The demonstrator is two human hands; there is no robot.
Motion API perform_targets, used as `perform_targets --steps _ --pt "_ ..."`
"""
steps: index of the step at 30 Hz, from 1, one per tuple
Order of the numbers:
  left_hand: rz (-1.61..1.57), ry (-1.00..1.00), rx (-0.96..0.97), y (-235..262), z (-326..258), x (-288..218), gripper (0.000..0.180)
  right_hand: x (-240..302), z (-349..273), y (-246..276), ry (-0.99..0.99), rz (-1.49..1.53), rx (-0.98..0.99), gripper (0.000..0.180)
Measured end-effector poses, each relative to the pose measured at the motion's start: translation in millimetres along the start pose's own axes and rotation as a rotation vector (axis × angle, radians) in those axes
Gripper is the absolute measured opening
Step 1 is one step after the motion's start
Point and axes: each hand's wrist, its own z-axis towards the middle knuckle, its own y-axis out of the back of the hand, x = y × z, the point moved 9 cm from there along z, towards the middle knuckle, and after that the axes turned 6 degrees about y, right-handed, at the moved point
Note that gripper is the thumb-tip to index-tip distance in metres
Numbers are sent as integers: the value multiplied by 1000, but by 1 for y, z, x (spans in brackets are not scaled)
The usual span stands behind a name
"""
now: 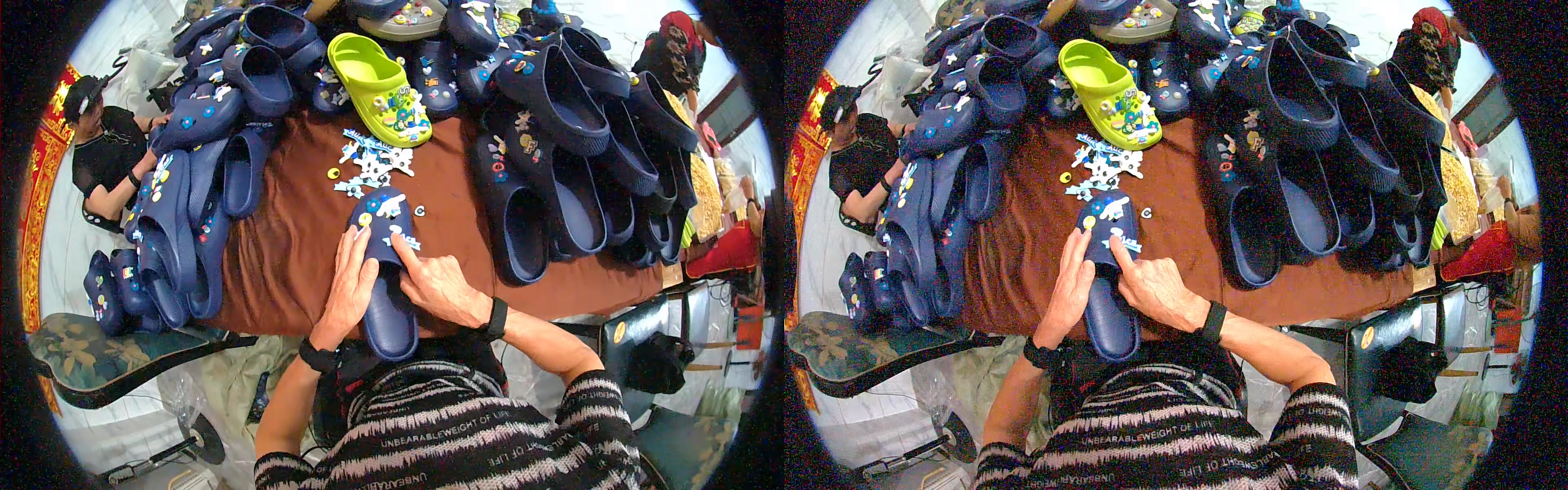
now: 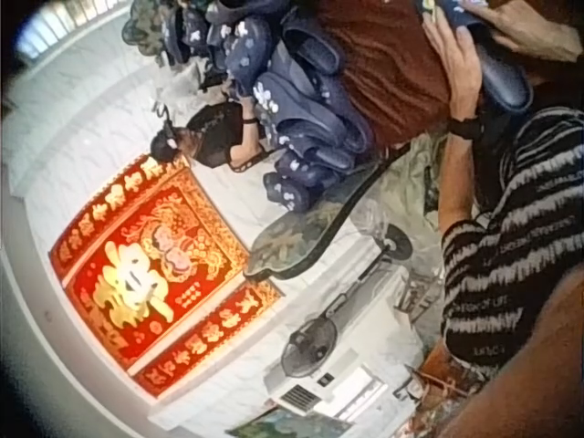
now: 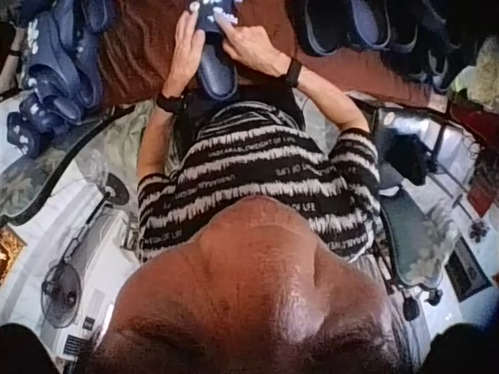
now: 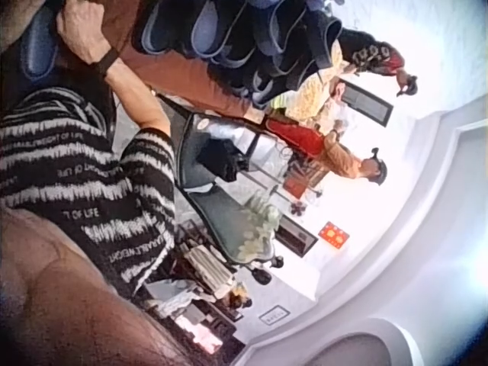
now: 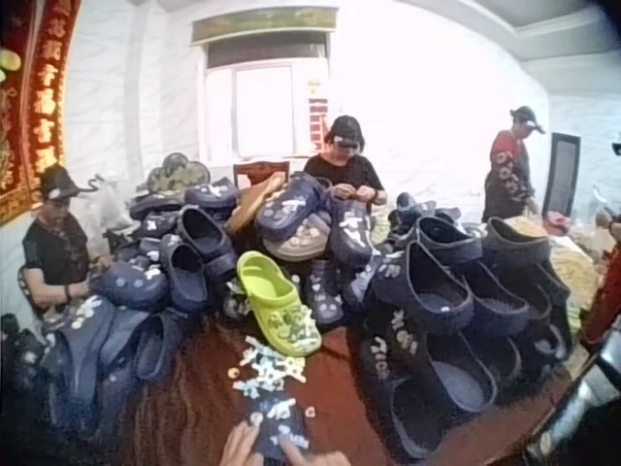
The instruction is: Attaching decorative charms to the holes of rubber clogs.
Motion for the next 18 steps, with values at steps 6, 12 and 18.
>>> perform_targets --steps 6,12,18 --pt "-132 -33 -79 22 11 -12 49 -22 -6 64 -33 -79 -173 52" --pt "238 -251 -4 -18 67 -24 37 -84 -6 116 -174 -302 -281 49" --pt "523 -542 -22 -85 101 -14 31 -114 21 91 -187 -577 -136 38"
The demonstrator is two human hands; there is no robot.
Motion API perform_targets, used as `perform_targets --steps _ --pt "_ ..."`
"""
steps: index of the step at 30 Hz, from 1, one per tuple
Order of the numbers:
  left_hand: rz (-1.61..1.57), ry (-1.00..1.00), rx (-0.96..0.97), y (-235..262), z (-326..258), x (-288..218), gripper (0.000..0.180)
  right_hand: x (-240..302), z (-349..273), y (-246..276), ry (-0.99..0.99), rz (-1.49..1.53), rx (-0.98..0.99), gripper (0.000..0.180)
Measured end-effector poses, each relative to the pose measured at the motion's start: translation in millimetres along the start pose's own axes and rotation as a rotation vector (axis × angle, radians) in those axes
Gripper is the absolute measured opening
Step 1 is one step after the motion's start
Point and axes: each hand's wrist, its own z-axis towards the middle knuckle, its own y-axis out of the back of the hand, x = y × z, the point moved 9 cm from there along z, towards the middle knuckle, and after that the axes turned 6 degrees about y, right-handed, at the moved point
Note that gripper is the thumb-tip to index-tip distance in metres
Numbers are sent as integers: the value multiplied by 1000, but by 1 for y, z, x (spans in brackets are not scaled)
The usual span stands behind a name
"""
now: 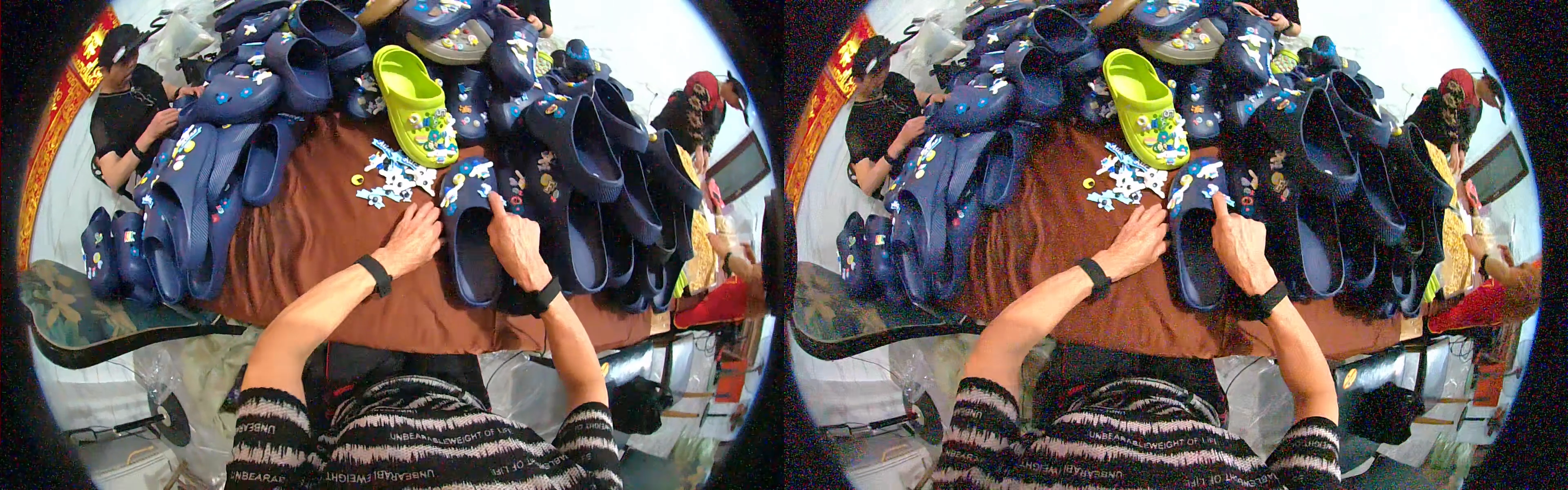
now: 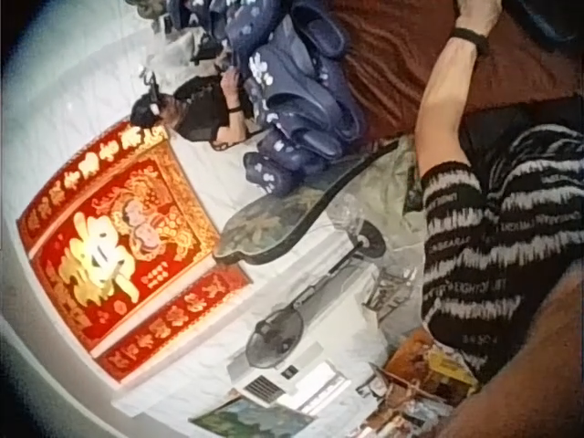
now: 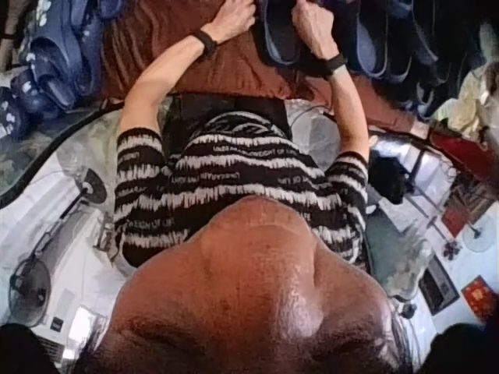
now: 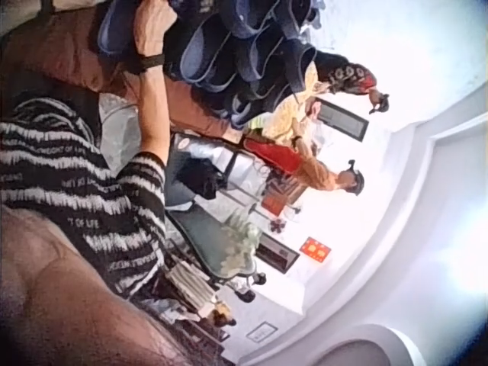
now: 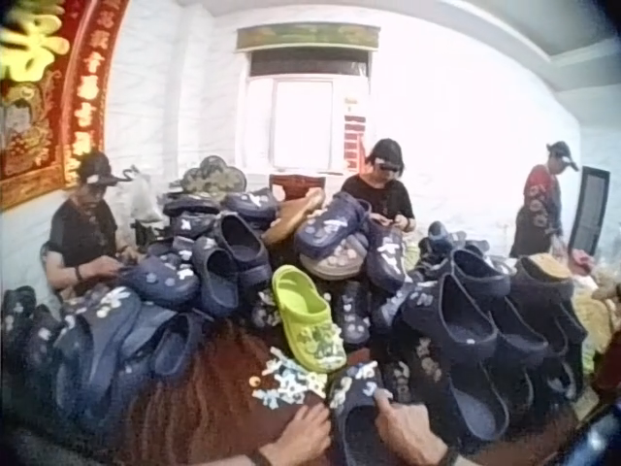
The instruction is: Attaching decorative charms to the holes of rubber clogs.
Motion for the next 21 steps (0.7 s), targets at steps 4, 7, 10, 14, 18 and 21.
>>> perform_targets --steps 4,7,10,14,18,21 --pt "-10 48 111 -12 10 11 23 -5 6 -4 20 -97 72 34" --pt "63 22 -11 -1 7 22 22 -11 5 -12 57 -148 153 29" --pt "231 22 -97 17 4 42 21 -13 17 -3 109 -96 336 23" --pt "-57 123 -121 47 15 68 20 7 72 26 131 16 205 33" --pt "-19 171 -142 61 25 100 23 29 144 12 180 232 159 49" --pt "7 230 -40 52 38 113 29 18 200 -12 245 291 62 56"
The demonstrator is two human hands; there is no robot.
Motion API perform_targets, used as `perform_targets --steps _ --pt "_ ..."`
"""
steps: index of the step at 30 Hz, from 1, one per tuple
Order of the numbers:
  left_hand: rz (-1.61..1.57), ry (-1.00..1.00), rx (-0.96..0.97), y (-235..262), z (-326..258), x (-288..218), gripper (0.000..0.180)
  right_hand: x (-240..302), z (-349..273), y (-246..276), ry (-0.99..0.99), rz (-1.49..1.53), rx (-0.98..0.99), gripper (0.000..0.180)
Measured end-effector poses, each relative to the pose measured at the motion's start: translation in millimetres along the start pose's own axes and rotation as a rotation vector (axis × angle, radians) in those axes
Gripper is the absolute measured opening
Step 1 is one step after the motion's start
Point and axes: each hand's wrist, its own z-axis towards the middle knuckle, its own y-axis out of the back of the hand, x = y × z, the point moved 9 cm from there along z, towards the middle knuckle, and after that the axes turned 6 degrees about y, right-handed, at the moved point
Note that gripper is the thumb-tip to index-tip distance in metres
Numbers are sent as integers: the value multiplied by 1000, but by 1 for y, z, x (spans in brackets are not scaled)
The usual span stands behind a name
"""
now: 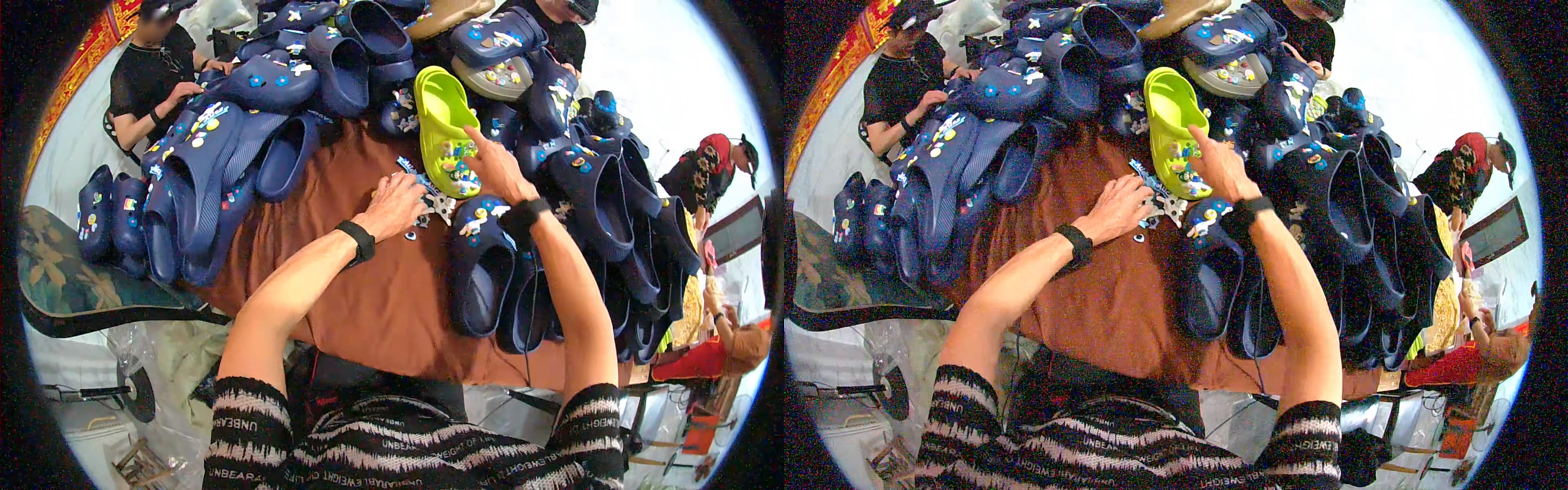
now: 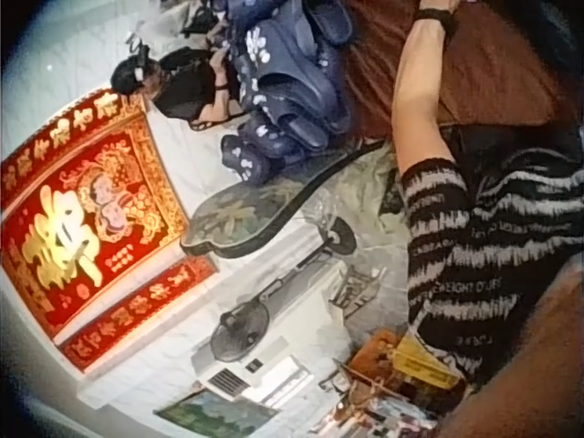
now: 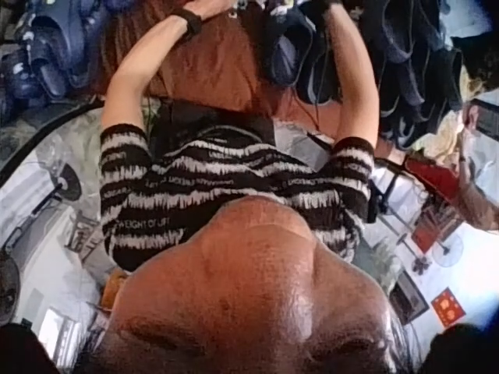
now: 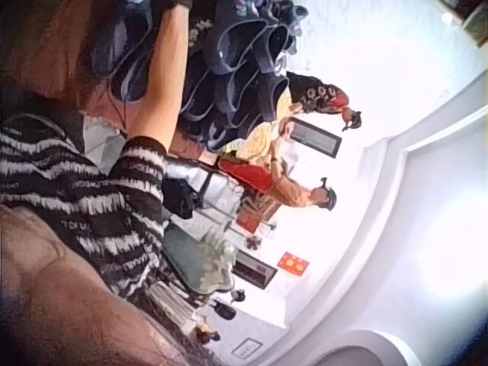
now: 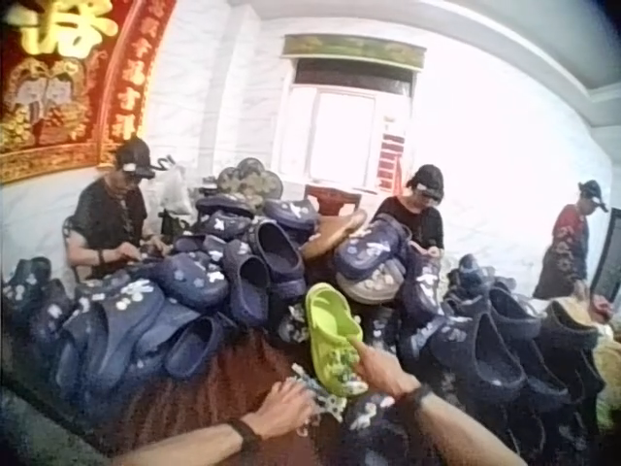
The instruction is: Attaching decorative charms to the holes of rubber clogs.
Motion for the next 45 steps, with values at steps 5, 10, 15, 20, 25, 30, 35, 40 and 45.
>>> perform_targets --steps 5,10,15,20,25,30,35,40,45 --pt "4 -10 3 -13 12 -12 32 -41 41 -18 -166 139 117 40" --pt "33 -42 140 -45 24 -26 38 -41 53 11 -64 -57 16 28" --pt "126 -204 -104 -68 33 -32 37 -20 51 53 -90 54 103 29" --pt "171 -227 -72 -74 40 -11 38 -13 32 70 -139 112 230 31" --pt "223 -154 -23 -72 43 -4 39 -6 12 75 -168 220 301 31" --pt "261 3 146 -75 43 5 52 28 -3 96 21 47 319 25" --pt "-272 -208 -305 -12 29 -18 38 56 -25 114 277 -96 221 16" --pt "-171 -94 -278 5 23 6 28 72 -68 116 424 -332 285 11" --pt "-469 54 -100 31 25 -13 31 83 -108 121 609 -503 366 9"
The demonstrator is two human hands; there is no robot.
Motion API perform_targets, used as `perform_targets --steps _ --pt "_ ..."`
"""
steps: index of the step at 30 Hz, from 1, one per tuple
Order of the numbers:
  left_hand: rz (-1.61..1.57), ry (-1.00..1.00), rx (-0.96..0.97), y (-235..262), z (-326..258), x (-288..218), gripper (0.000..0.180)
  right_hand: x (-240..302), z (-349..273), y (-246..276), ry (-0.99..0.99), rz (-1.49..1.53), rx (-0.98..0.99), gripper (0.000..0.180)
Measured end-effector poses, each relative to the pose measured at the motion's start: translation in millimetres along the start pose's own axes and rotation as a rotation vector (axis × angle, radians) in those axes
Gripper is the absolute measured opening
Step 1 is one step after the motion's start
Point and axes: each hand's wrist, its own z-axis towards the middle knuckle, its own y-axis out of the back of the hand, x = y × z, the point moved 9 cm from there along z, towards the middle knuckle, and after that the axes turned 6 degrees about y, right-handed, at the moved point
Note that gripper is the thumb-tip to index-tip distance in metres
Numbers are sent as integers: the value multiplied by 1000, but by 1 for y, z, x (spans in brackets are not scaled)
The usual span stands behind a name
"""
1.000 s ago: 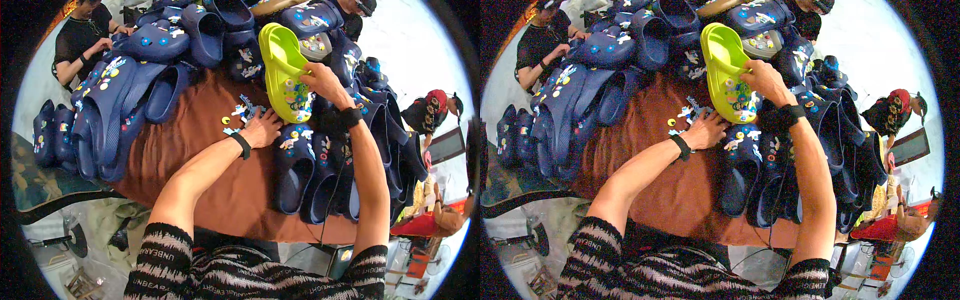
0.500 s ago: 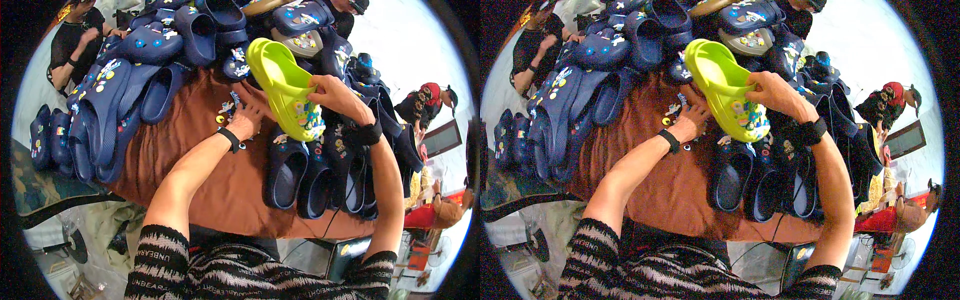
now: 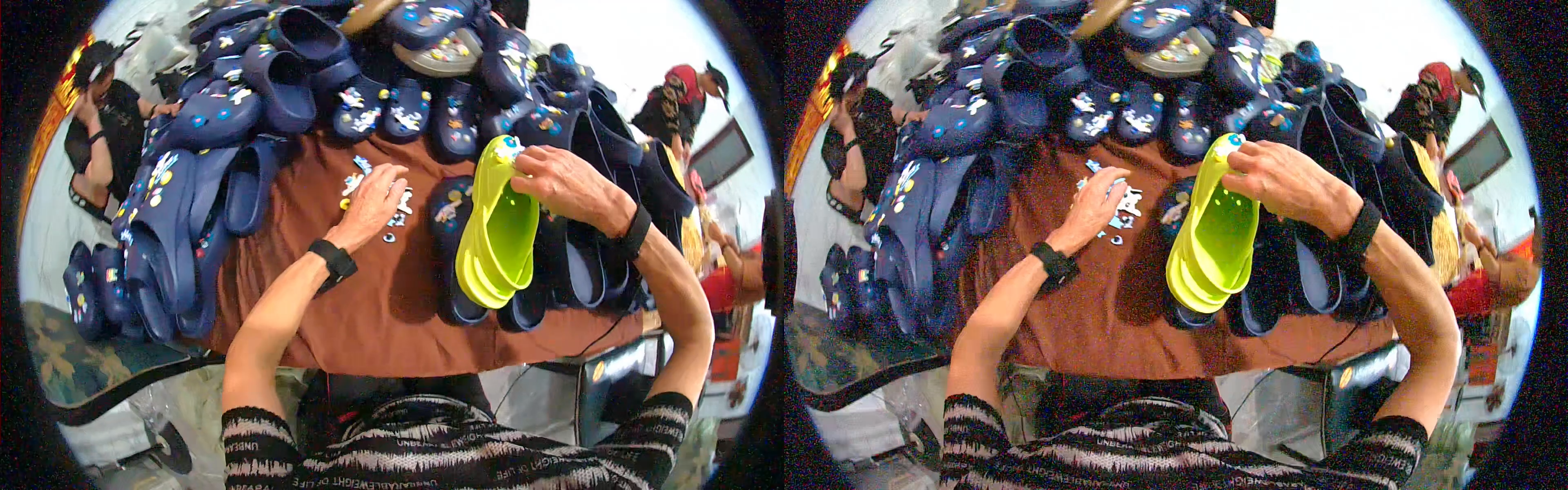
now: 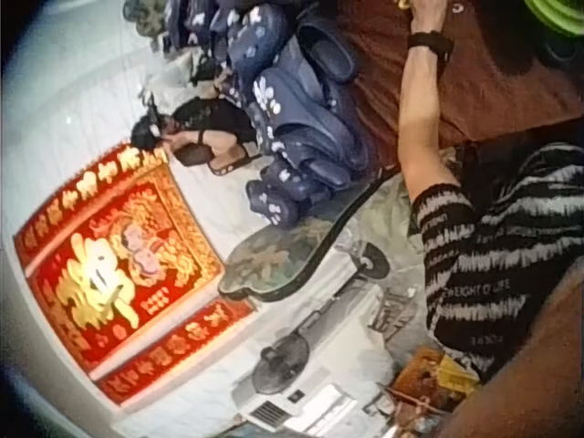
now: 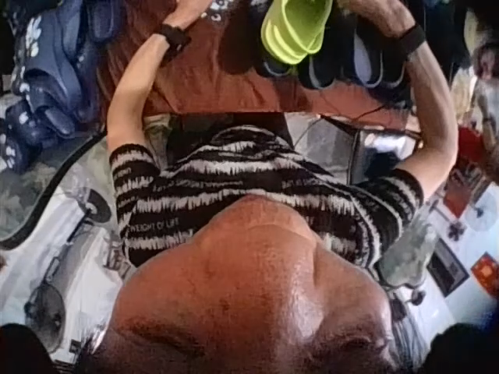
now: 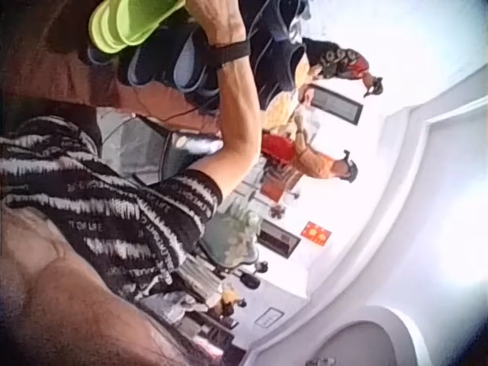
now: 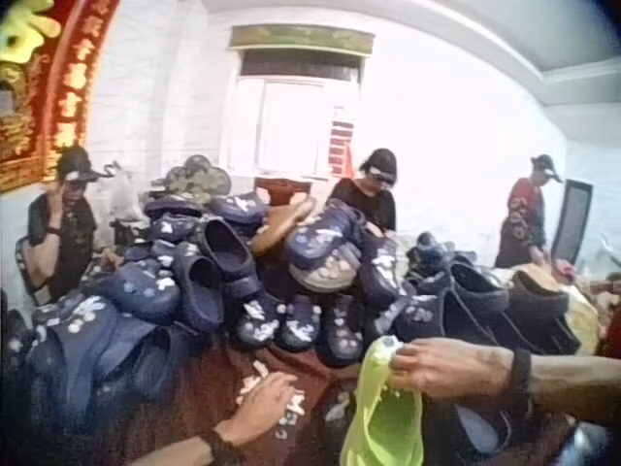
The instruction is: Attaching decorative charms to the holes of rubber clogs.
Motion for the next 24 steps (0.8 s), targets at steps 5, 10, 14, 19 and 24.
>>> perform_targets --steps 5,10,14,19,24 --pt "-199 -18 302 -61 -23 -48 49 15 -24 -40 -116 140 111 4" --pt "-179 -27 364 -98 -54 -69 65 13 -46 -49 -255 250 111 8" --pt "-129 -2 335 -92 -56 -61 55 17 -43 -26 -371 366 -54 14" --pt "14 -98 119 -49 -25 -26 26 29 -19 -7 -382 464 -144 17" --pt "458 146 174 -11 11 67 46 30 68 -9 -167 357 -122 18"
